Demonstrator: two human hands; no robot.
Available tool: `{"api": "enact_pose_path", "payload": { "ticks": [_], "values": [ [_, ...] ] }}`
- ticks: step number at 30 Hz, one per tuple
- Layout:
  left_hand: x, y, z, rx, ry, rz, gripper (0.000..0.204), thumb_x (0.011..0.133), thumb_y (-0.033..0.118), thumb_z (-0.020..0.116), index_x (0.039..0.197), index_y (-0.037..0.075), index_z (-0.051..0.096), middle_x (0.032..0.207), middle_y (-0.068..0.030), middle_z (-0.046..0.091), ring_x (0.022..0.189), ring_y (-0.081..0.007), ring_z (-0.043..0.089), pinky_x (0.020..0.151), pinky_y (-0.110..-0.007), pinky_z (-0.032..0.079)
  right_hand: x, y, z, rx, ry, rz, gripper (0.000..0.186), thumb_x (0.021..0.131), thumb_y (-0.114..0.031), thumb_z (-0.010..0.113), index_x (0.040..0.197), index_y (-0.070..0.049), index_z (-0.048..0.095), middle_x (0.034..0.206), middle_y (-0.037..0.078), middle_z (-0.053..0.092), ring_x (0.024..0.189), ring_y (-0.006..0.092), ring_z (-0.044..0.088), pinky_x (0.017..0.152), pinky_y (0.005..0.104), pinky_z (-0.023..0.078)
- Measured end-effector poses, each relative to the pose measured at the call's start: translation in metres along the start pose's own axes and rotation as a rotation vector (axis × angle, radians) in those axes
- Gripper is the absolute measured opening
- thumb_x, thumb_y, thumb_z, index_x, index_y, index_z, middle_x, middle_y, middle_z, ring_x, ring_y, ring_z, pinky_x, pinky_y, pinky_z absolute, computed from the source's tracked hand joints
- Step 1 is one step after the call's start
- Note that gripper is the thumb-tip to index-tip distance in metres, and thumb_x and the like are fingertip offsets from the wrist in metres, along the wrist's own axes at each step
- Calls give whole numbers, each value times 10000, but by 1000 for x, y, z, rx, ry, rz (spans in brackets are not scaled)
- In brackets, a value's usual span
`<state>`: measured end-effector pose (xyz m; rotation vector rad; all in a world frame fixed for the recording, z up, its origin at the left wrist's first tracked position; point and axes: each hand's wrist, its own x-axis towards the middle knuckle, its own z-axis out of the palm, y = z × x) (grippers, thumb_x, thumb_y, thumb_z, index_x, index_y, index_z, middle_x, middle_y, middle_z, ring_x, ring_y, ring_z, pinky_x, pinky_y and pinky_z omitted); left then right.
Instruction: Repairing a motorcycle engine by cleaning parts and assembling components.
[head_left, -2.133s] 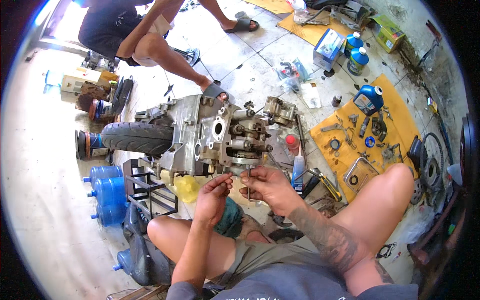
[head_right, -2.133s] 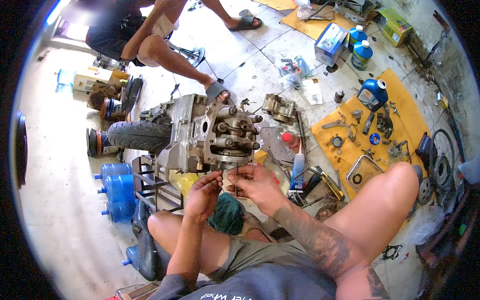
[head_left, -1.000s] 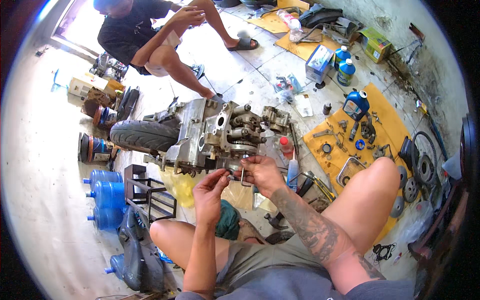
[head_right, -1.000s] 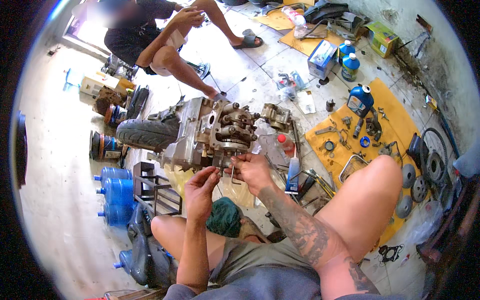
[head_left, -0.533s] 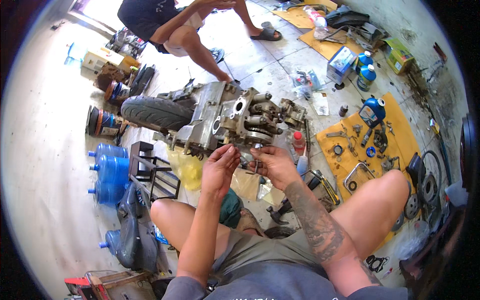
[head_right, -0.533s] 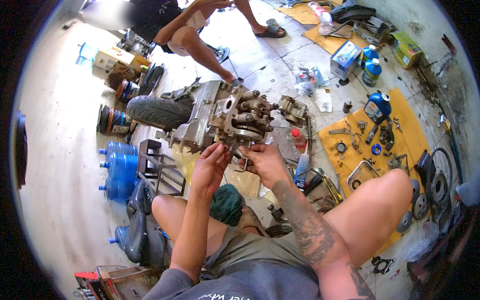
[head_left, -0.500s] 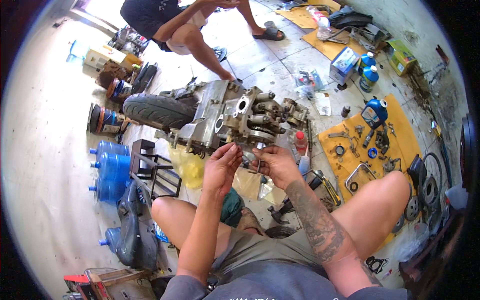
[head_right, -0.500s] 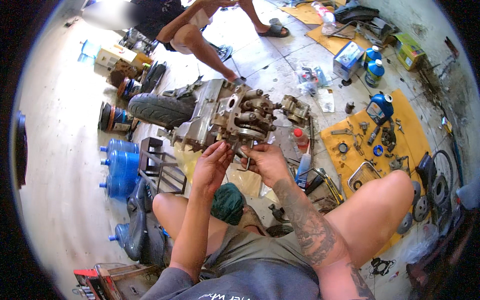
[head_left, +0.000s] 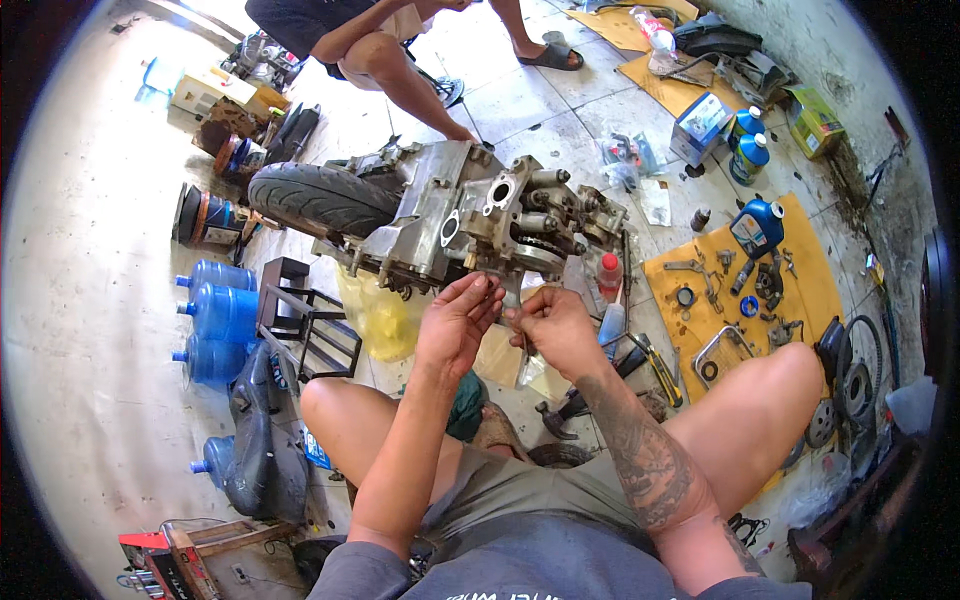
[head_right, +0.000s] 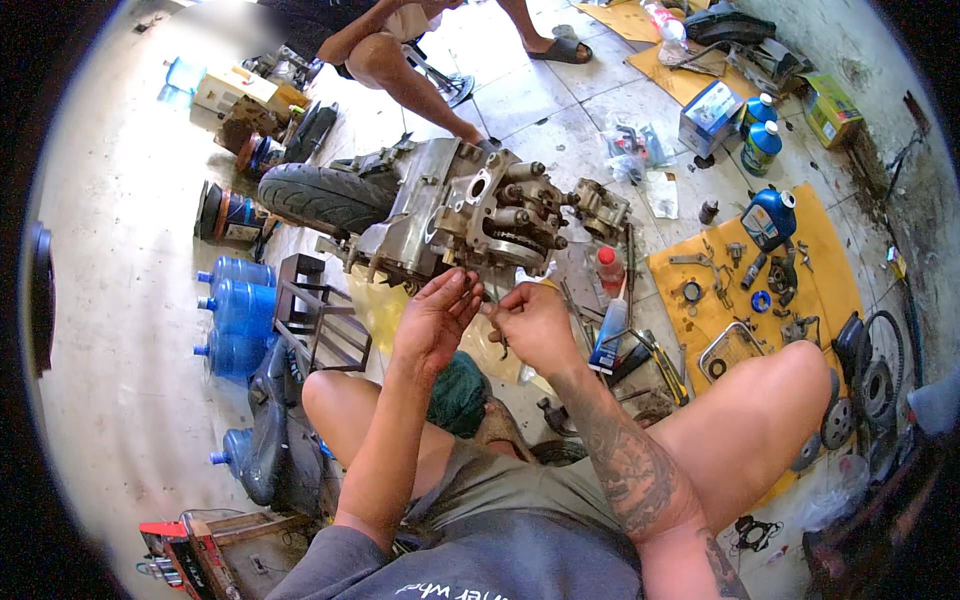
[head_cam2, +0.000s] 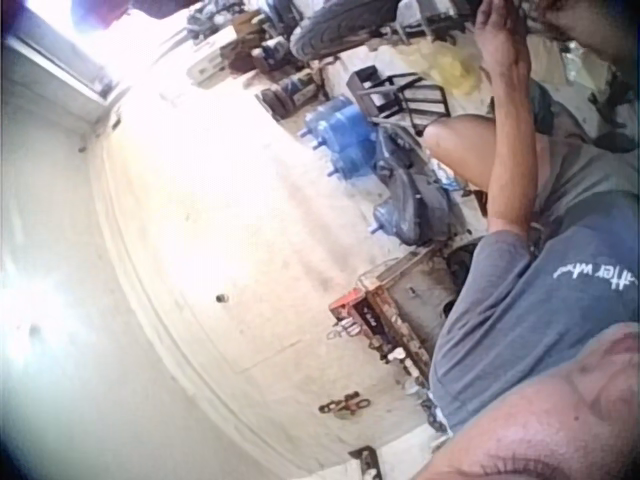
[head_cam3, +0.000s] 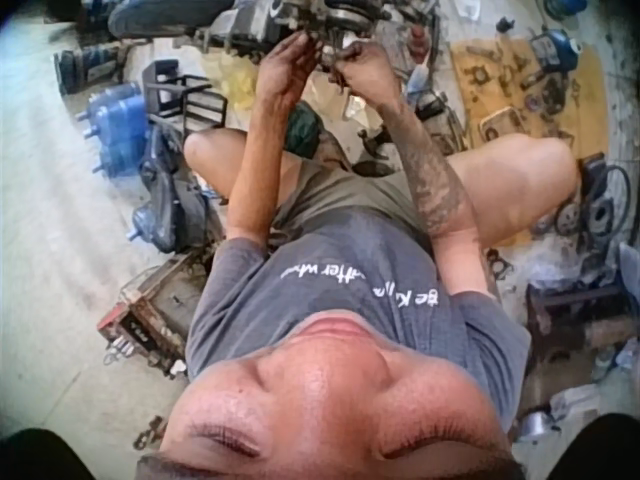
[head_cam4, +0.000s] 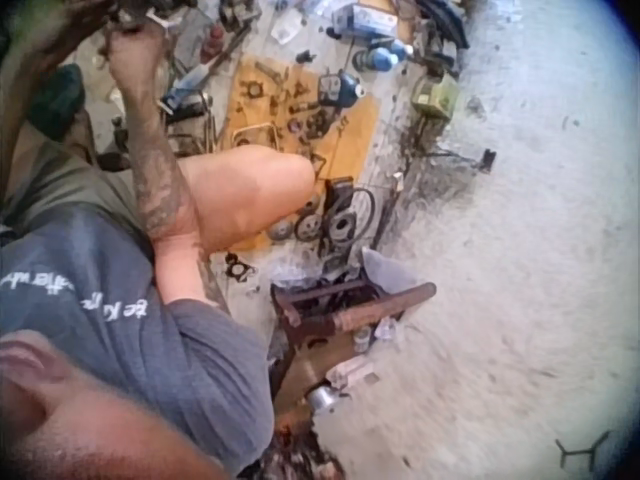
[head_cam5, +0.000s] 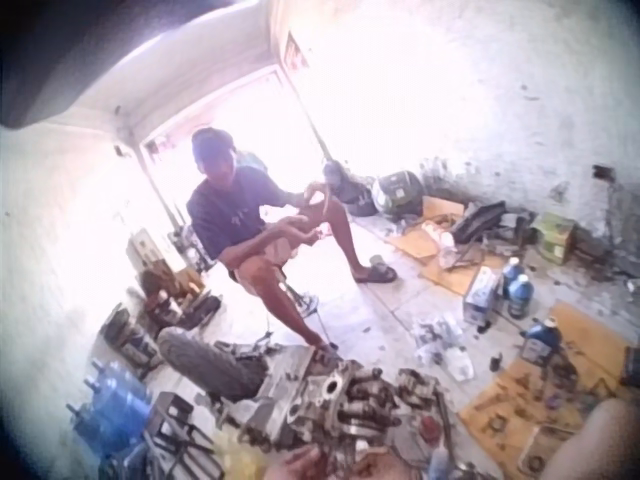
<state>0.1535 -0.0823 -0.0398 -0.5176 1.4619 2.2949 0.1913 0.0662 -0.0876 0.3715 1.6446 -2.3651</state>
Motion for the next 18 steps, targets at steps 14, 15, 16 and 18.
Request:
{"api": "enact_pose_path", "payload": {
  "ticks": [14, 15, 16, 18],
  "values": [
    [-7, -3, 20, 265, -86, 105, 207, 896, 62, 654, 1071, -39, 609, 952, -110, 681, 878, -178, 669, 771, -266, 566, -23, -21, -17, -226, 8, -37, 210, 773, -106, 748, 700, 9, 588, 589, 76, 580, 517, 133, 542, 482, 311, 420],
    [-6, -2, 22, 350, -90, 102, 212, 895, 57, 653, 1075, -44, 606, 948, -111, 682, 872, -176, 669, 766, -265, 569, -22, -18, -18, -324, 28, -97, 209, 772, -105, 746, 703, 14, 588, 593, 82, 584, 531, 140, 564, 492, 311, 435],
    [-5, -6, 23, 394, -76, 144, 219, 892, 60, 661, 1066, -58, 602, 935, -119, 683, 845, -173, 672, 748, -268, 567, -24, -16, -19, -318, 41, -99, 209, 772, -105, 746, 703, 14, 588, 593, 82, 584, 531, 140, 564, 492, 311, 435],
    [-2, -16, 29, 378, -36, 197, 225, 890, 66, 666, 1062, -63, 601, 933, -122, 683, 835, -170, 672, 737, -266, 563, -29, -21, -12, -517, 124, -169, 176, 852, -92, 704, 766, 4, 584, 626, 33, 612, 546, 100, 599, 483, 236, 461]
  ]
}}
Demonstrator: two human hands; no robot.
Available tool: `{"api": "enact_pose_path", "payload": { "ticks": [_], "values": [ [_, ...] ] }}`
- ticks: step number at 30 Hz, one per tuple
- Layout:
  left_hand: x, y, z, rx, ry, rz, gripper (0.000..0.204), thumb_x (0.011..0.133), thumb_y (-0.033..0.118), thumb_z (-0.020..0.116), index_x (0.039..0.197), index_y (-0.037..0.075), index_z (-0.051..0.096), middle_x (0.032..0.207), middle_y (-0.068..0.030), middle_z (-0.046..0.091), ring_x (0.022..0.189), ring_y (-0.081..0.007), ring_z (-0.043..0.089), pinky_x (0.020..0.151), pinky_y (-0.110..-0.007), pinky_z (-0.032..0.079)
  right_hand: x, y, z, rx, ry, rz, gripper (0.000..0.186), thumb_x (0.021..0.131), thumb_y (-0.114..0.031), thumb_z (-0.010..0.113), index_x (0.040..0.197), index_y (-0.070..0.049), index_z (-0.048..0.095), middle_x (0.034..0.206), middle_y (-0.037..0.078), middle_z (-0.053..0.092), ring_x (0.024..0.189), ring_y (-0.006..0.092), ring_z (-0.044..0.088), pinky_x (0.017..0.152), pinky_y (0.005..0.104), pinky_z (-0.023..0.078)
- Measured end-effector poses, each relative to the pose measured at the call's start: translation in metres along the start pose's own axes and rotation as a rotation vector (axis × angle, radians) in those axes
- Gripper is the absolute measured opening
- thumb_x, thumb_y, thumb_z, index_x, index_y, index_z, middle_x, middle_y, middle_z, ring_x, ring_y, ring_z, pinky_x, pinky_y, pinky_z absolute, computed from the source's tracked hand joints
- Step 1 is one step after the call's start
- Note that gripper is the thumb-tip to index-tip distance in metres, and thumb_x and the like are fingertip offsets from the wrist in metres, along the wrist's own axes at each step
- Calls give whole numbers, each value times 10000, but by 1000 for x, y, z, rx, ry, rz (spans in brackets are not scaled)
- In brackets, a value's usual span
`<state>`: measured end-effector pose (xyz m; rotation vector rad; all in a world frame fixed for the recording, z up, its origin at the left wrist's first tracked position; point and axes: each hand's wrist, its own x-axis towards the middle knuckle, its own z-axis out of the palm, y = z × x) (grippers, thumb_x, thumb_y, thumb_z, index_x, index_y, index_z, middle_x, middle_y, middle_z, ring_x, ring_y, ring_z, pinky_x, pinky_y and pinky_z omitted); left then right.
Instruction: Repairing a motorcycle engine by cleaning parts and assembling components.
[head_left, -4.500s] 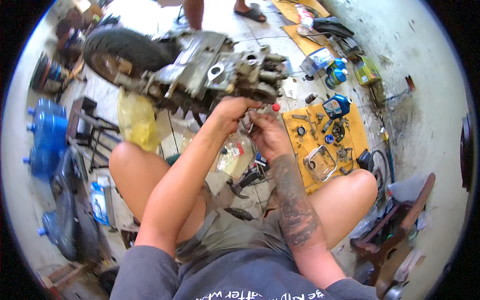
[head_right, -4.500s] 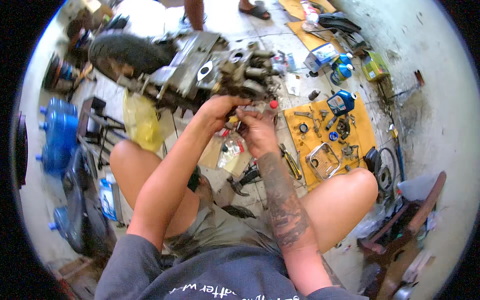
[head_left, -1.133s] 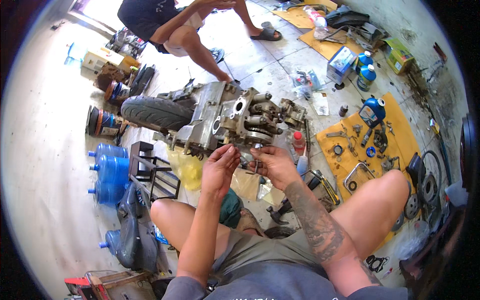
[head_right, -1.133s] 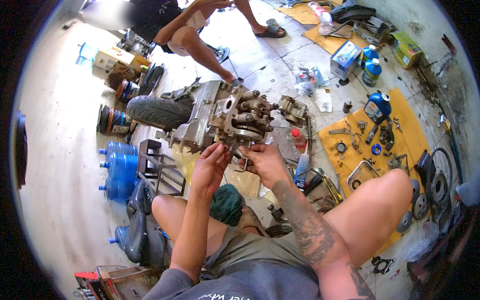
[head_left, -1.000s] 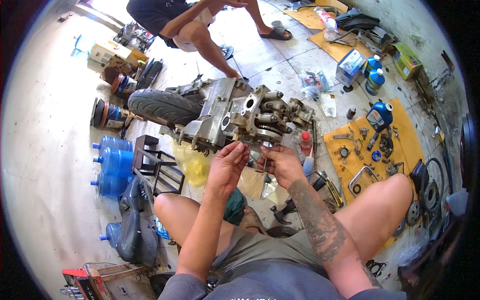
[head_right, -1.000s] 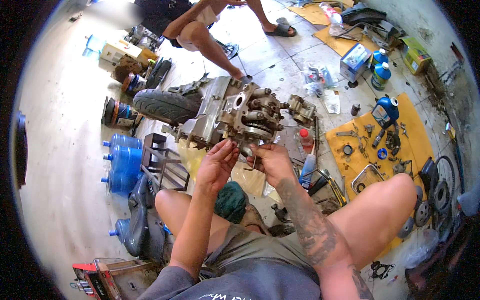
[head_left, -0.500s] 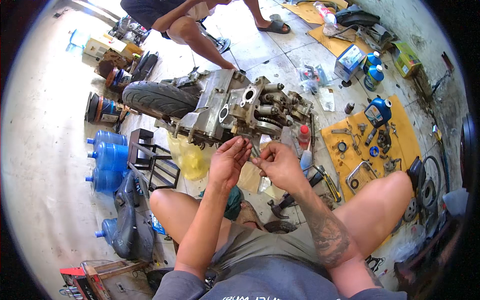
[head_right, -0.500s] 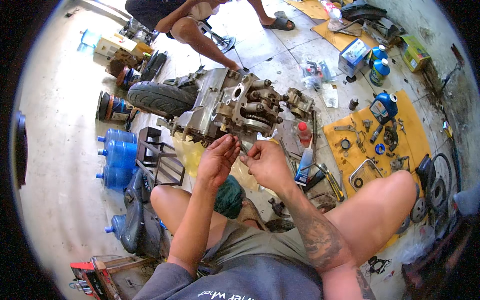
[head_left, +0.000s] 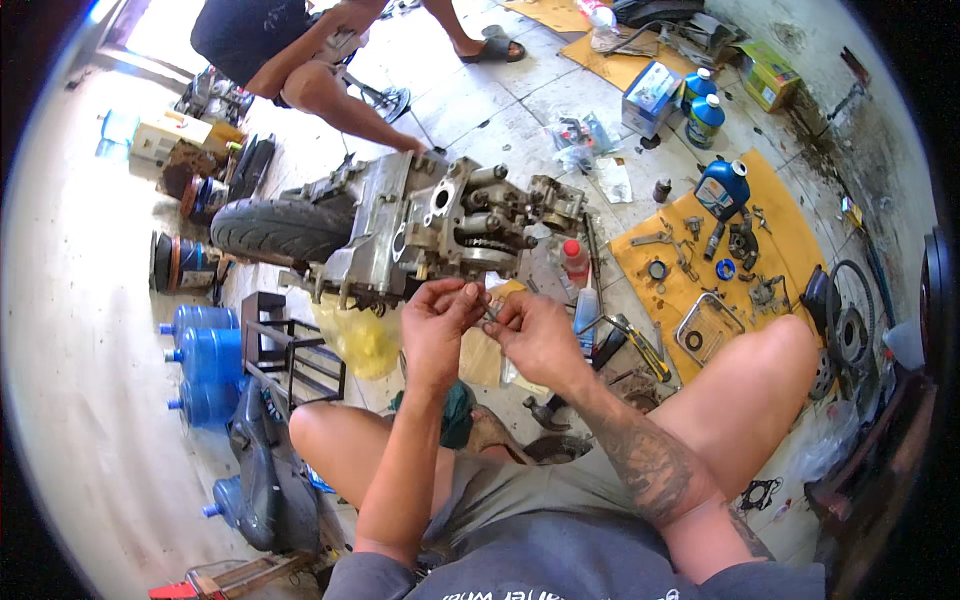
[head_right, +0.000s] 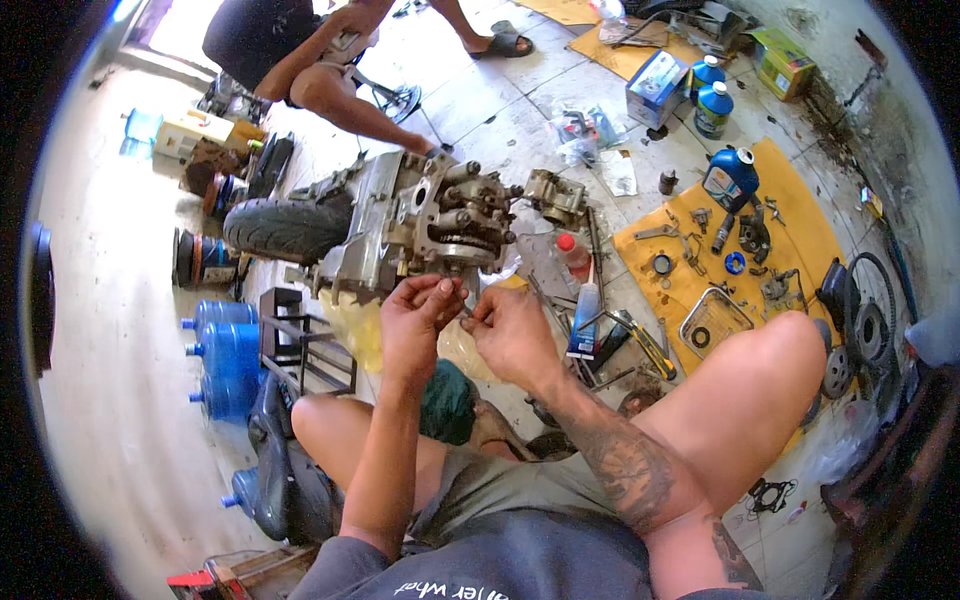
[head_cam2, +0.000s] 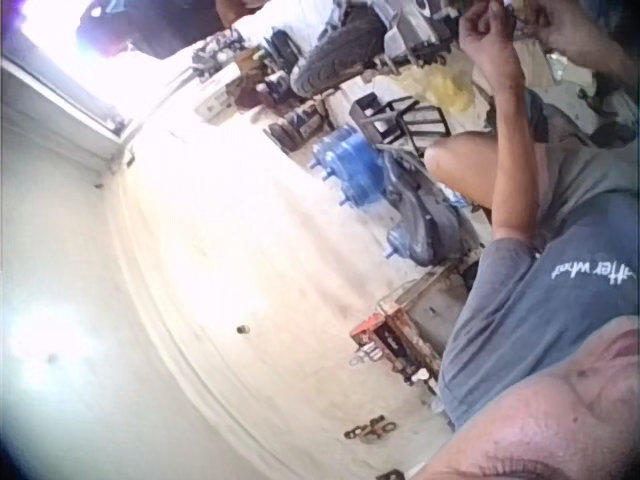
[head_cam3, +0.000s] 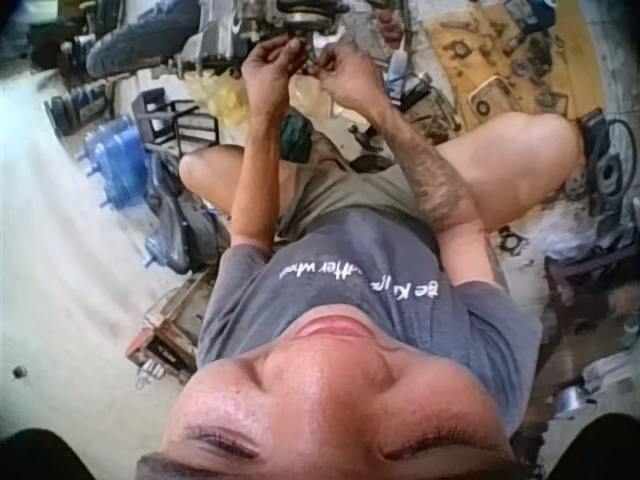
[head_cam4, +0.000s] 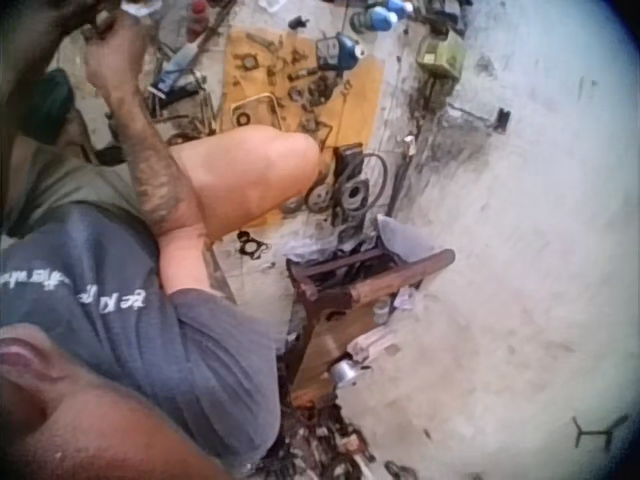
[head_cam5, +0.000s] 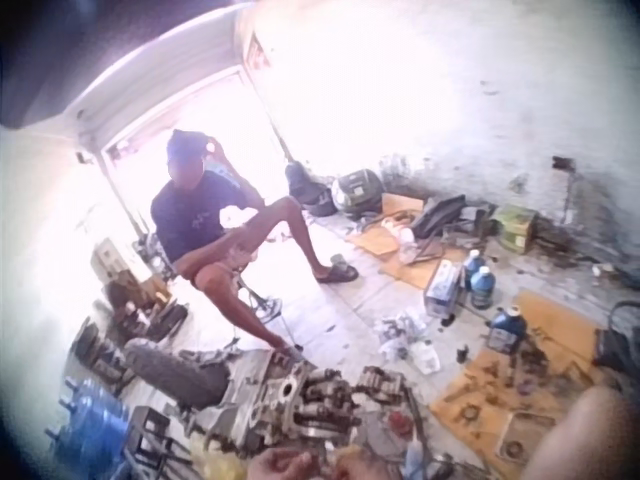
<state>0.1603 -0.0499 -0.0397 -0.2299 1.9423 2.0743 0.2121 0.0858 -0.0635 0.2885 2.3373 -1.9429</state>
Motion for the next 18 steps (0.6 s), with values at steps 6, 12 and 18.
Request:
{"api": "enact_pose_path", "payload": {
  "ticks": [6, 12, 18],
  "values": [
    [0, -16, 27, 165, 93, 109, 310, 903, 100, 664, 1142, -87, 600, 980, -103, 682, 844, -162, 653, 740, -254, 510, 13, 26, 23, 548, 100, 95, 151, 871, -68, 669, 793, 14, 569, 672, 49, 618, 582, 119, 620, 511, 264, 516],
    [0, -31, 22, -33, 49, 4, 486, 952, 87, 568, 1380, -73, 401, 1250, -139, 563, 1097, -185, 563, 936, -305, 458, 26, 23, 12, 564, 122, 73, 107, 860, -16, 647, 795, 31, 577, 681, 59, 619, 578, 113, 608, 532, 268, 530],
    [3, -47, 9, -305, -145, -68, 475, 986, 125, 465, 1442, 80, 337, 1297, -156, 522, 1181, -279, 526, 1017, -397, 412, 30, 29, 11, 548, 101, 26, 24, 827, 50, 619, 811, 40, 604, 697, 55, 626, 610, 102, 603, 551, 262, 526]
  ]
}}
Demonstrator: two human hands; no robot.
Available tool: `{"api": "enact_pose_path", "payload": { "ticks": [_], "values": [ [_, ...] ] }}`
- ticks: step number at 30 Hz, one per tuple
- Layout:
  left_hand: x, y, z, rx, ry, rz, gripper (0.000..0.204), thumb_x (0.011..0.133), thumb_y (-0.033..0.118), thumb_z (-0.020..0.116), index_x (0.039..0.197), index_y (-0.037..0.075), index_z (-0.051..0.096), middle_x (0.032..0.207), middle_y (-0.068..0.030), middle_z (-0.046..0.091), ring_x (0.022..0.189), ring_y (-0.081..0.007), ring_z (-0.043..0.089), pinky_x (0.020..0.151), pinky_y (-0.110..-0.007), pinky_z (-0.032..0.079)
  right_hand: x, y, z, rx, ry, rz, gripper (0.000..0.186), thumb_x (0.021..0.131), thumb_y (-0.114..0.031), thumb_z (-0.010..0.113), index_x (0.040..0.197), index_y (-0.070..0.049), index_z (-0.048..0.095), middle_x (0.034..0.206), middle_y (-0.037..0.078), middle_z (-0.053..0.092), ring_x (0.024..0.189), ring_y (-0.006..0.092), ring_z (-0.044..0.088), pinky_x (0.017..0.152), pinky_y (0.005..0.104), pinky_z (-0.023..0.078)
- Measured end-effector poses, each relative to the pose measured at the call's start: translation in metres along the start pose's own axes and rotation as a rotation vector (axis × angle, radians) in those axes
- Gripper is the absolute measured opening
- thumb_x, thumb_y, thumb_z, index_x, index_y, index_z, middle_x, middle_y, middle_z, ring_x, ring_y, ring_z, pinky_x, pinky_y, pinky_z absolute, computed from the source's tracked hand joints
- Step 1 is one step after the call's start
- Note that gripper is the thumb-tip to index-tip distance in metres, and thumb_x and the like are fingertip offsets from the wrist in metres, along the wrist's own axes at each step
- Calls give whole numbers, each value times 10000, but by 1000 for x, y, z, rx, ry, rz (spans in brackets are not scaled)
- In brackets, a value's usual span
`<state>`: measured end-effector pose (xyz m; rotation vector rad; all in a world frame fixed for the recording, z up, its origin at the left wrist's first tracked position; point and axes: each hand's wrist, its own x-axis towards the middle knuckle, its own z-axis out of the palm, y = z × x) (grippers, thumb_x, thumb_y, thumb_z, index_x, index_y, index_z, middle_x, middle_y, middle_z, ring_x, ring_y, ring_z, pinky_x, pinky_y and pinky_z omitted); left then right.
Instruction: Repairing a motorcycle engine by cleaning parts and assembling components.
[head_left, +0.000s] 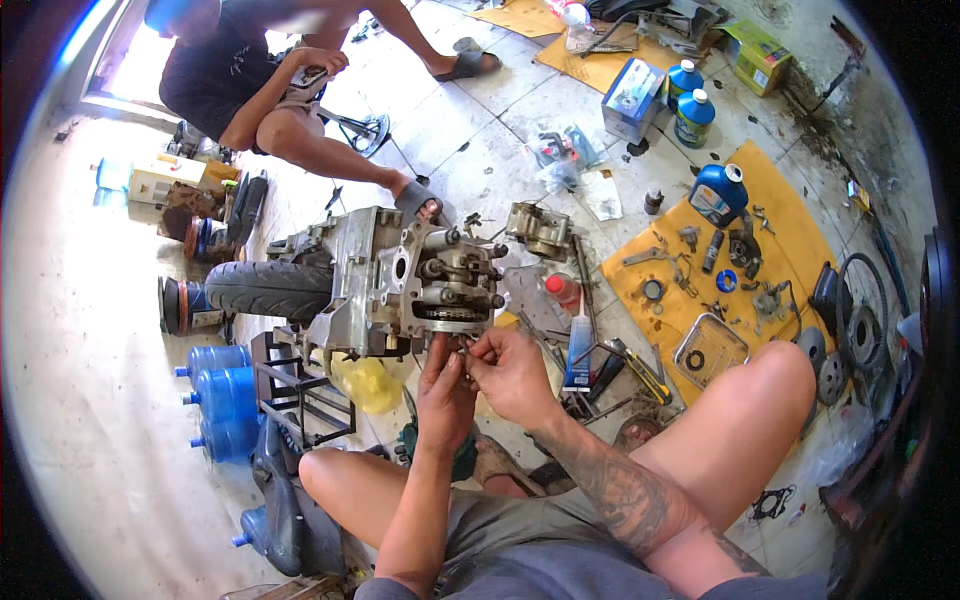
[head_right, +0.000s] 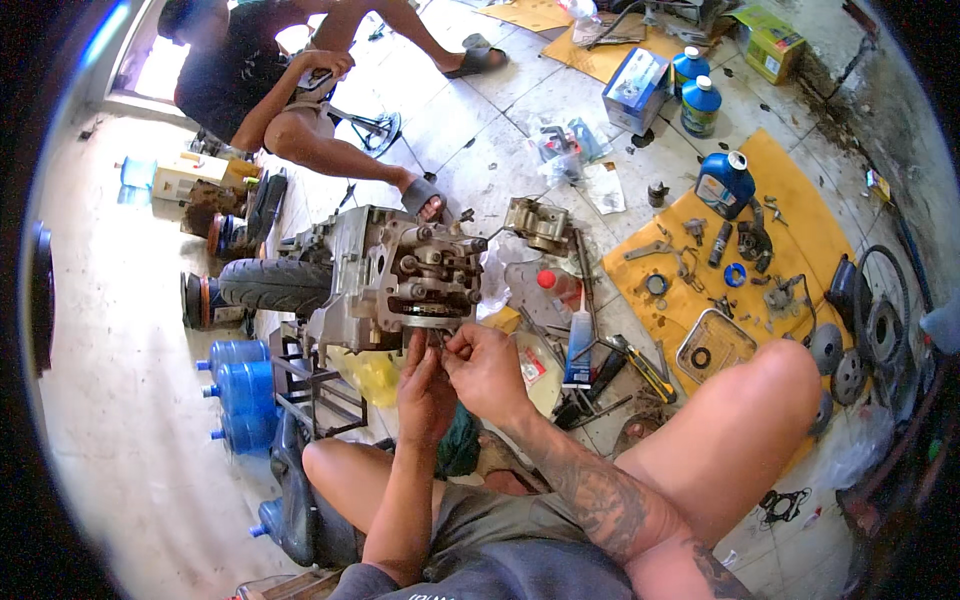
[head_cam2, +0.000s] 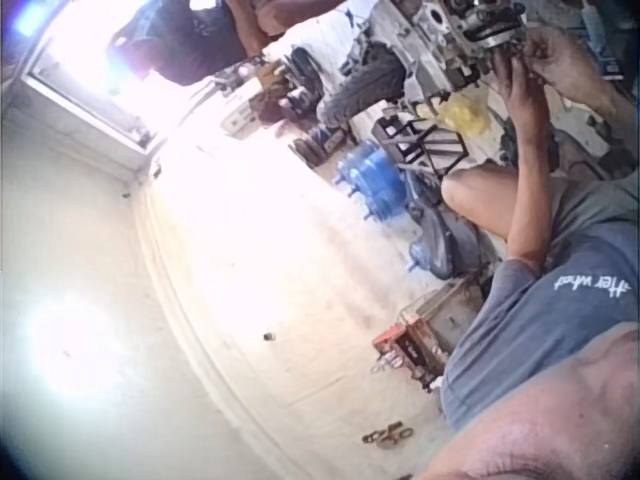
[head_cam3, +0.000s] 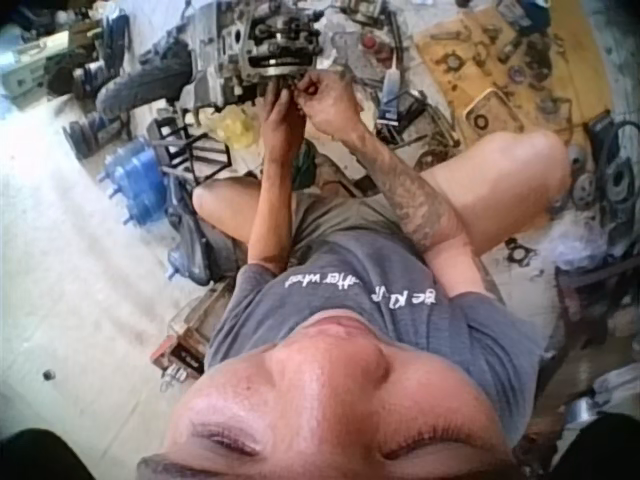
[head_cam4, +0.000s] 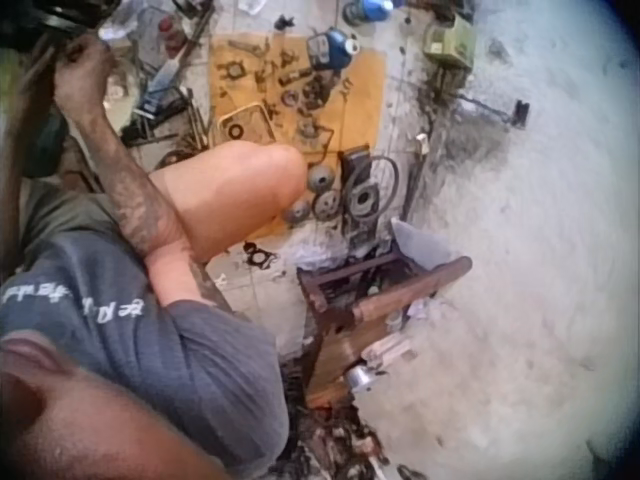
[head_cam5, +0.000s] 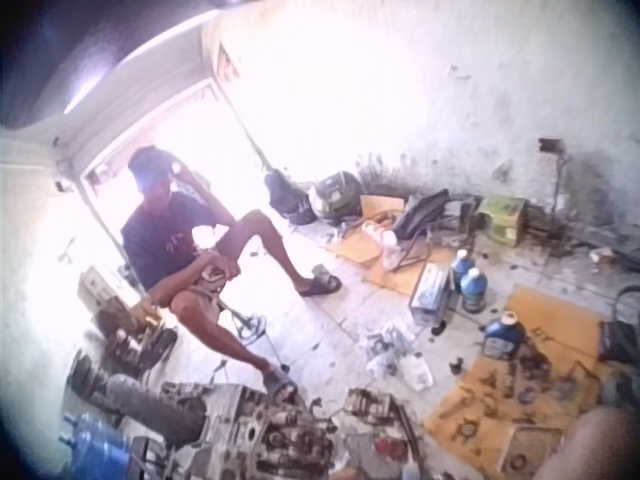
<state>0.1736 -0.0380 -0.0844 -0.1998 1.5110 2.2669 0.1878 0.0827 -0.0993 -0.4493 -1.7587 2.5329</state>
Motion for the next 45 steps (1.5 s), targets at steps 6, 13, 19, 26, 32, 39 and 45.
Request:
{"api": "enact_pose_path", "payload": {
  "ticks": [6, 13, 19, 26, 32, 39, 45],
  "values": [
    [1, -3, 5, -124, -100, -40, 558, 979, 186, 496, 1486, 119, 270, 1339, -115, 498, 1172, -239, 526, 976, -359, 427, 2, -4, 2, 20, -34, 51, 70, 851, -2, 659, 810, 29, 612, 729, 47, 632, 635, 90, 597, 550, 251, 515],
    [-10, 19, -19, -8, -45, -29, 573, 982, 323, 514, 1435, 17, 341, 1231, -104, 559, 1031, -188, 575, 820, -298, 473, -6, -15, 21, 526, -49, 328, 142, 884, -122, 690, 902, -7, 608, 816, 47, 649, 681, 132, 628, 623, 264, 523],
    [-47, 38, -22, 354, 251, -300, 494, 1018, 434, 405, 1028, -21, 598, 862, -58, 640, 745, -156, 615, 666, -287, 497, -10, -6, 27, 699, -85, 349, 133, 936, -154, 623, 918, -22, 613, 843, 50, 636, 715, 146, 614, 687, 283, 517],
    [-55, 26, -12, 68, 39, -181, 273, 999, 227, 520, 1037, -31, 600, 811, -83, 642, 722, -159, 613, 676, -272, 498, -8, -6, 27, 548, -166, 297, 222, 985, -227, 545, 1000, -19, 620, 827, 23, 618, 592, 72, 493, 554, 220, 408],
    [-52, 16, -6, 977, 154, 263, 183, 944, 90, 591, 1045, -62, 611, 804, -109, 693, 722, -143, 680, 658, -261, 548, 5, -19, 5, 138, -252, 176, 250, 863, -219, 728, 913, 17, 662, 778, 20, 638, 689, 83, 551, 615, 220, 435],
    [-59, 35, 6, 1181, 153, 467, 206, 885, 110, 682, 1032, -28, 641, 815, -61, 632, 697, -119, 632, 627, -249, 516, 0, -19, 18, 353, -100, 301, 182, 791, -120, 786, 793, -25, 631, 606, -13, 569, 443, 58, 443, 402, 219, 308],
    [-59, 20, -15, 356, 431, 198, 346, 983, 345, 541, 1083, 21, 607, 866, -73, 593, 708, -150, 611, 588, -270, 499, 3, -9, 18, 386, -108, 358, 105, 858, -111, 712, 862, -27, 651, 725, 37, 666, 452, 61, 453, 416, 219, 353]
  ]
}}
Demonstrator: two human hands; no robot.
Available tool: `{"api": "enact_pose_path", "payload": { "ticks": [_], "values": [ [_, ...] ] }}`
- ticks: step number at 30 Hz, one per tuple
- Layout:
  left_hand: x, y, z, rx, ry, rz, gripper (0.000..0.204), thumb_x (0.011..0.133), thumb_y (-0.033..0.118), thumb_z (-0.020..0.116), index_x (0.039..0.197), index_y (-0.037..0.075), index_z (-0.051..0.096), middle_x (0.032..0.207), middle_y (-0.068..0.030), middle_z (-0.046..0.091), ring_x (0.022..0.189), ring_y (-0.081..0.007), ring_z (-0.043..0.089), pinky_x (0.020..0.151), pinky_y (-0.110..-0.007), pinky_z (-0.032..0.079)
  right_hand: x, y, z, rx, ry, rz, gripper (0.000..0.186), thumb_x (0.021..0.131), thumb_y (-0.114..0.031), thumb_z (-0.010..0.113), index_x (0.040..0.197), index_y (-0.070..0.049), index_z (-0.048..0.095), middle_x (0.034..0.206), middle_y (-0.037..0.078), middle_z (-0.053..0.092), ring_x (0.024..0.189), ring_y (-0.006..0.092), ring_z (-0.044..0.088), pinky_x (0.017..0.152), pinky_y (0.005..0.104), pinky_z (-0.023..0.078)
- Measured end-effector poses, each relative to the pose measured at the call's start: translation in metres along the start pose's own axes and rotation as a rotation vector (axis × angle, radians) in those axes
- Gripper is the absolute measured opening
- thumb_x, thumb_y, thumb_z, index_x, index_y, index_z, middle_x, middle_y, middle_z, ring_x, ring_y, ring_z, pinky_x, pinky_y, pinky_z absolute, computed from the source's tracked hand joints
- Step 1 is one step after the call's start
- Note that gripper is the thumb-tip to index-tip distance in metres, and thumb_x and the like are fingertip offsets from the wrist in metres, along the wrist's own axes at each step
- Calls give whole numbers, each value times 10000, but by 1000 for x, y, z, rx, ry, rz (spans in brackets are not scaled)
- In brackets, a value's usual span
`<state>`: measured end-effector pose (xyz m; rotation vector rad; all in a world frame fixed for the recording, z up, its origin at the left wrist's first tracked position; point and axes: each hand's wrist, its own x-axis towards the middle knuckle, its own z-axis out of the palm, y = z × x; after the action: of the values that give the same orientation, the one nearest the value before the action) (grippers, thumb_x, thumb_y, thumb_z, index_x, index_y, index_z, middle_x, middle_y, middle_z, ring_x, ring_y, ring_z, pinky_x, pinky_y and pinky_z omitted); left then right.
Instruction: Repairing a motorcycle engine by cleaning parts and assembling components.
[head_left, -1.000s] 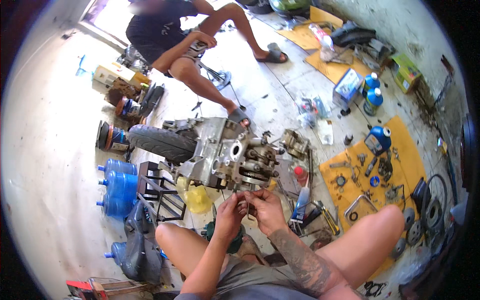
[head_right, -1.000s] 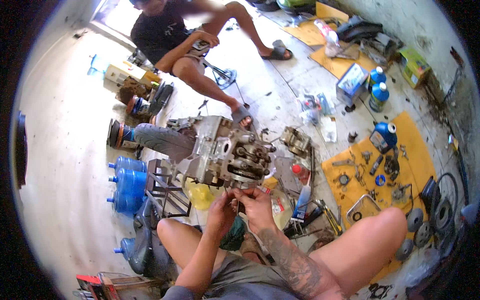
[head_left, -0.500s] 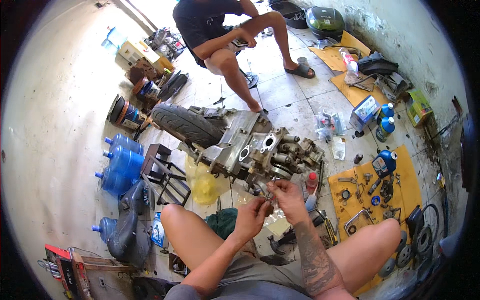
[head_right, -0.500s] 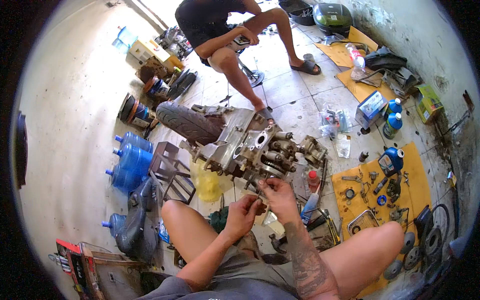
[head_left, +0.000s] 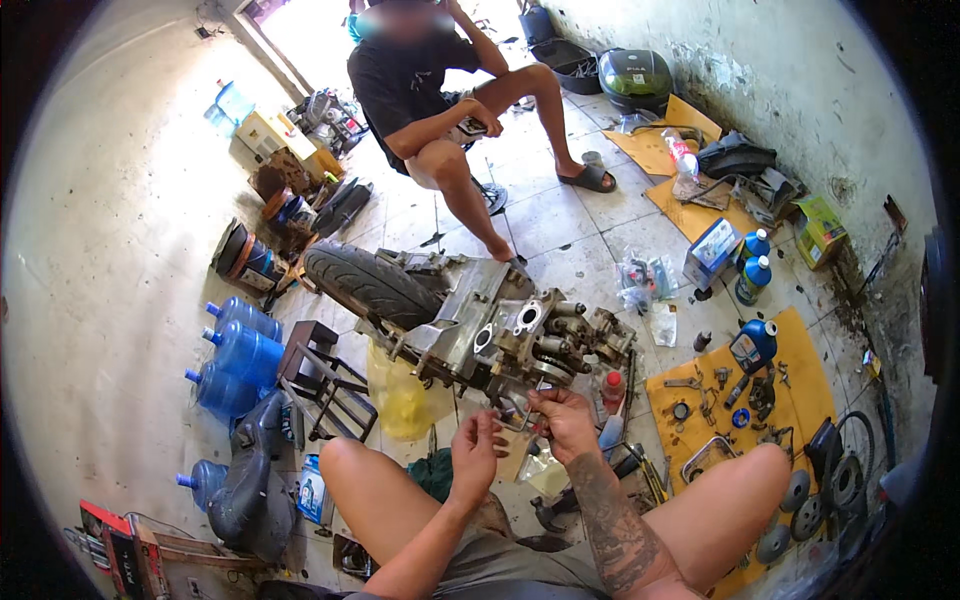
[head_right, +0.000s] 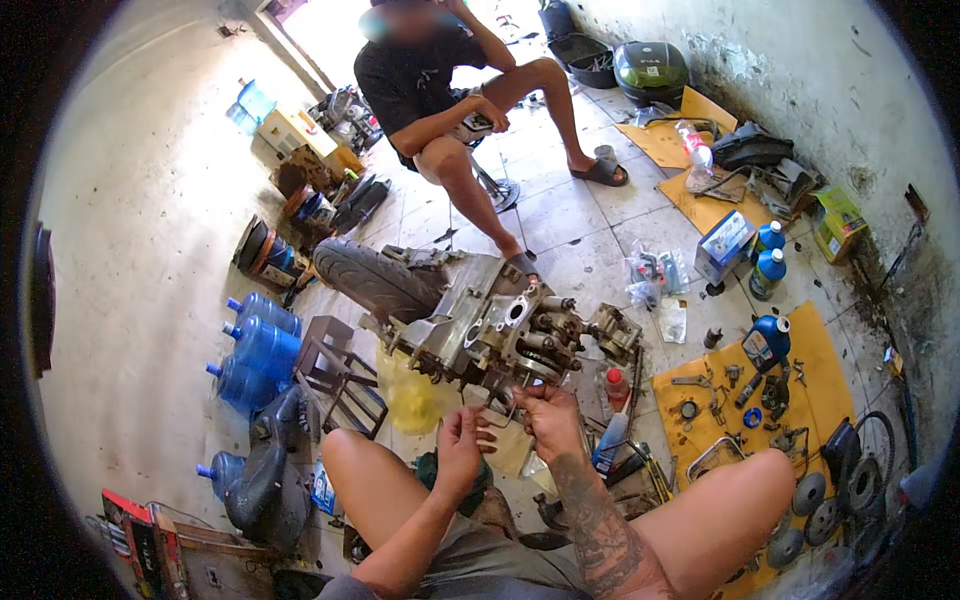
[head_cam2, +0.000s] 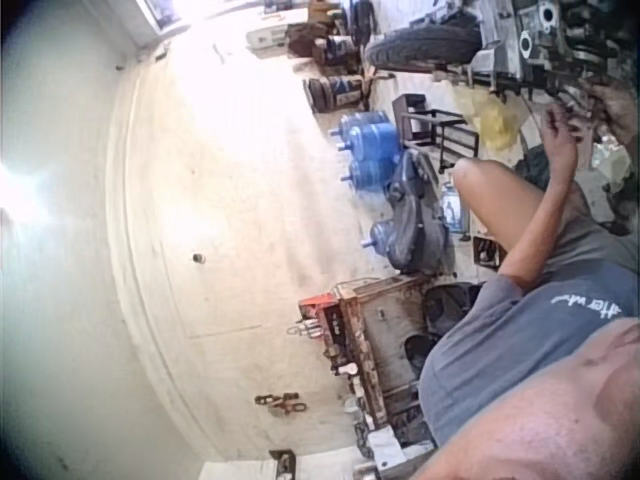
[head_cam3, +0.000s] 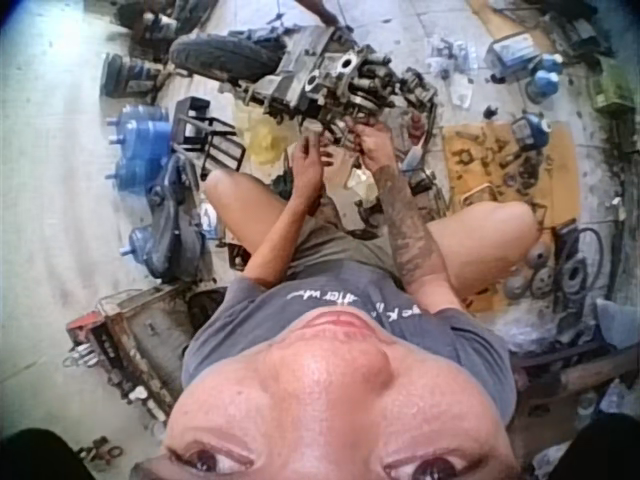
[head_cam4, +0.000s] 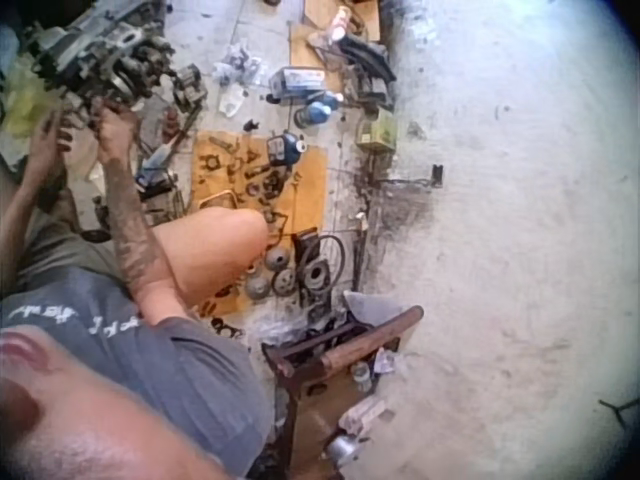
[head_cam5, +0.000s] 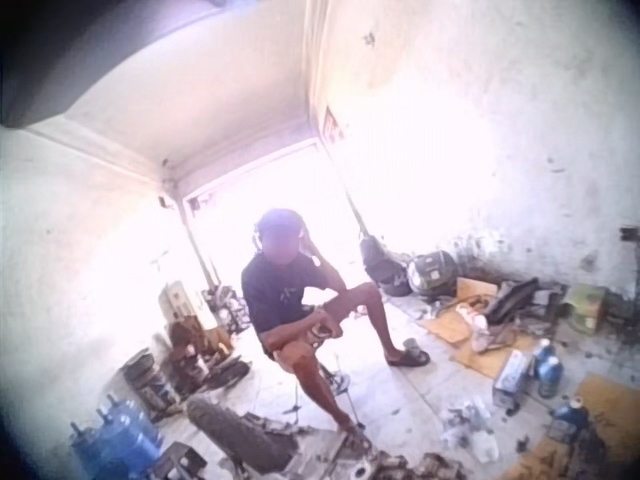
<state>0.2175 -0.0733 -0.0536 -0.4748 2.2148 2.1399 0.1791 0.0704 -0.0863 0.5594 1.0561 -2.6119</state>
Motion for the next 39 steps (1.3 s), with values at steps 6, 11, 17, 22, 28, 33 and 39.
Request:
{"api": "enact_pose_path", "payload": {
  "ticks": [6, 11, 17, 22, 28, 33, 39],
  "values": [
    [3, -2, -2, -403, -460, -624, 606, 987, 533, 377, 1080, -30, 582, 852, -77, 643, 769, -171, 619, 739, -287, 507, -4, -4, 1, -2, -111, -20, 132, 949, -136, 595, 975, -18, 648, 838, 39, 686, 474, 48, 396, 440, 225, 344],
    [11, -14, -3, -754, -432, -639, 504, 992, 475, 428, 1050, 0, 583, 857, -35, 619, 770, -142, 594, 694, -244, 499, -5, -4, 0, 29, -143, 36, 166, 964, -164, 573, 1046, -31, 632, 907, 39, 683, 575, 47, 454, 529, 208, 418],
    [-5, -7, 20, -553, -280, -351, 236, 976, 242, 564, 974, 7, 587, 794, -34, 615, 706, -142, 591, 648, -228, 502, -9, -24, 1, -161, -168, -14, 194, 888, -208, 692, 928, -22, 657, 842, 19, 654, 582, 50, 478, 509, 219, 402],
    [-7, -1, 24, 430, -209, 329, 126, 943, 88, 597, 982, -31, 582, 782, -71, 657, 662, -135, 598, 606, -281, 512, -4, -11, 1, -43, -48, 80, 173, 837, -175, 747, 878, -32, 658, 771, 0, 641, 575, 60, 504, 458, 230, 365],
    [1, 1, 7, 413, -29, 535, 168, 913, 65, 623, 1072, 10, 615, 784, -53, 614, 687, -146, 627, 616, -282, 493, 7, 5, -2, 132, -52, 84, 120, 877, -135, 688, 941, -39, 656, 793, 28, 674, 567, 77, 517, 475, 234, 389],
    [8, -5, -5, -233, -266, -396, 517, 998, 473, 426, 1061, -12, 593, 832, -66, 624, 741, -184, 626, 706, -300, 527, 0, -3, -2, 72, -136, 62, 167, 952, -126, 571, 1078, -32, 626, 907, 50, 682, 554, 82, 472, 563, 251, 449],
    [10, -15, -9, -561, -442, -542, 424, 1000, 398, 466, 1073, 2, 600, 889, -68, 665, 772, -168, 638, 742, -277, 534, -4, -10, -3, 81, -208, 93, 202, 994, -149, 487, 1128, -32, 584, 1007, 55, 654, 585, 88, 466, 613, 268, 459]
  ]
}}
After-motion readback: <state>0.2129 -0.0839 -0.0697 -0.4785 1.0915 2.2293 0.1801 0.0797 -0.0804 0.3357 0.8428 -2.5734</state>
